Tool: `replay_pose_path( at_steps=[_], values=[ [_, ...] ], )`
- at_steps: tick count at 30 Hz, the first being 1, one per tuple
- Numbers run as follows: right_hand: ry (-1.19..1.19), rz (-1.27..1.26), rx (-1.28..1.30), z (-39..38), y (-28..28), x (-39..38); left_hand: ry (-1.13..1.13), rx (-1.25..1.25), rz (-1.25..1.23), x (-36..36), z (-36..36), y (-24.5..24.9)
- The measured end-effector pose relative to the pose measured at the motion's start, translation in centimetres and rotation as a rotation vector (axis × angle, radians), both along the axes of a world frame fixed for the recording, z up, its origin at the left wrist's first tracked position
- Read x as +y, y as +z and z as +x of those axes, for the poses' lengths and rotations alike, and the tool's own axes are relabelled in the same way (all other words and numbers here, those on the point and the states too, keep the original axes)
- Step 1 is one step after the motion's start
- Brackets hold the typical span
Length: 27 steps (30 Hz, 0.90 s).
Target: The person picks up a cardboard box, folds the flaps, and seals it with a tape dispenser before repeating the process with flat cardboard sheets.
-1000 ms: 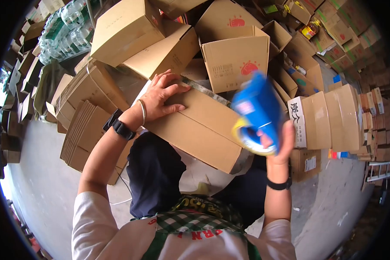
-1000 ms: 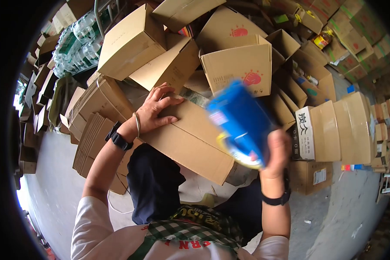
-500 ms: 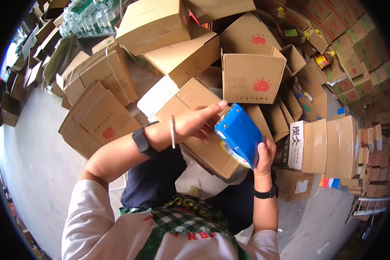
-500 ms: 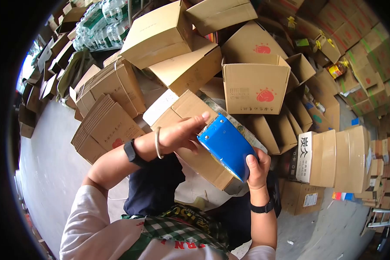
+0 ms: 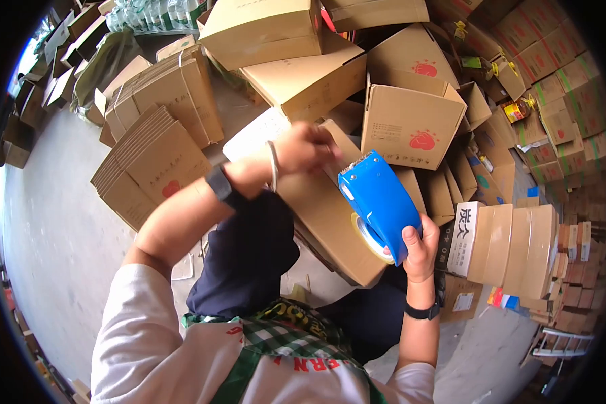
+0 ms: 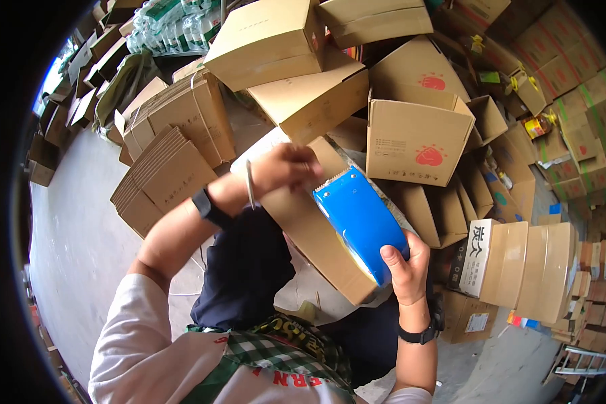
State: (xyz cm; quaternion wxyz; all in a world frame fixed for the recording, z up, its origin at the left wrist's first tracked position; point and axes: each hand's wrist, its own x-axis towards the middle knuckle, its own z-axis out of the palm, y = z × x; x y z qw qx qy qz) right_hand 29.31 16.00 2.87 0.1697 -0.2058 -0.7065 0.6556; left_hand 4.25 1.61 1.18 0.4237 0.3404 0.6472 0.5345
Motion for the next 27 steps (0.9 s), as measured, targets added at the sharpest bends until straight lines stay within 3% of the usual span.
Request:
replay_pose_path(
  at_steps=[2, 4, 7, 10, 12, 14, 18, 19, 20, 22, 24, 26, 27],
  values=[
    [-0.004, -0.04, -0.075, -0.9, 1.6, -0.2, 0.211, 0.207, -0.022, -1.1, -4.3, -0.2],
    [-0.02, 0.003, -0.118, -2.0, 2.1, -0.6, 0.226, 0.055, -0.015, -2.5, -7.8, -1.1],
    [-0.003, 0.068, -0.198, -3.8, 2.3, -1.1, 0.297, 0.086, -0.077, -2.5, -8.5, -3.7],
    [0.004, 0.037, -0.201, -4.6, 2.4, -1.3, 0.277, 0.112, -0.178, -2.7, -7.1, -6.7],
    [0.004, 0.027, -0.205, -4.8, 2.6, -1.4, 0.199, -0.009, -0.179, -2.6, -5.2, -9.7],
    [-0.004, 0.018, -0.211, -4.9, 2.6, -1.5, 0.266, 0.043, 0.045, -1.2, -3.0, -12.7],
    [-0.023, 0.018, -0.186, -4.7, 2.3, -1.3, 0.203, 0.088, -0.202, -1.4, -3.0, -16.2],
    [-0.029, 0.01, -0.182, -4.6, 2.1, -1.3, 0.056, 0.213, -0.401, -1.8, -3.4, -13.4],
    [-0.033, 0.005, -0.183, -4.6, 2.1, -1.4, 0.052, 0.213, -0.405, -2.1, -3.5, -11.8],
    [-0.01, -0.007, -0.194, -4.7, 2.3, -1.2, 0.302, 0.686, -0.047, -2.6, -3.3, -9.0],
    [-0.019, 0.009, -0.185, -4.9, 2.4, -1.3, 0.063, 0.614, 0.444, -3.3, -2.5, -3.5],
    [-0.024, 0.023, -0.181, -4.8, 2.6, -1.4, -0.3, 0.662, 0.254, -3.6, -0.9, -2.5],
    [-0.001, 0.027, -0.171, -4.9, 2.7, -1.4, -0.304, 0.995, 0.191, -3.5, -0.5, -2.7]
  ],
)
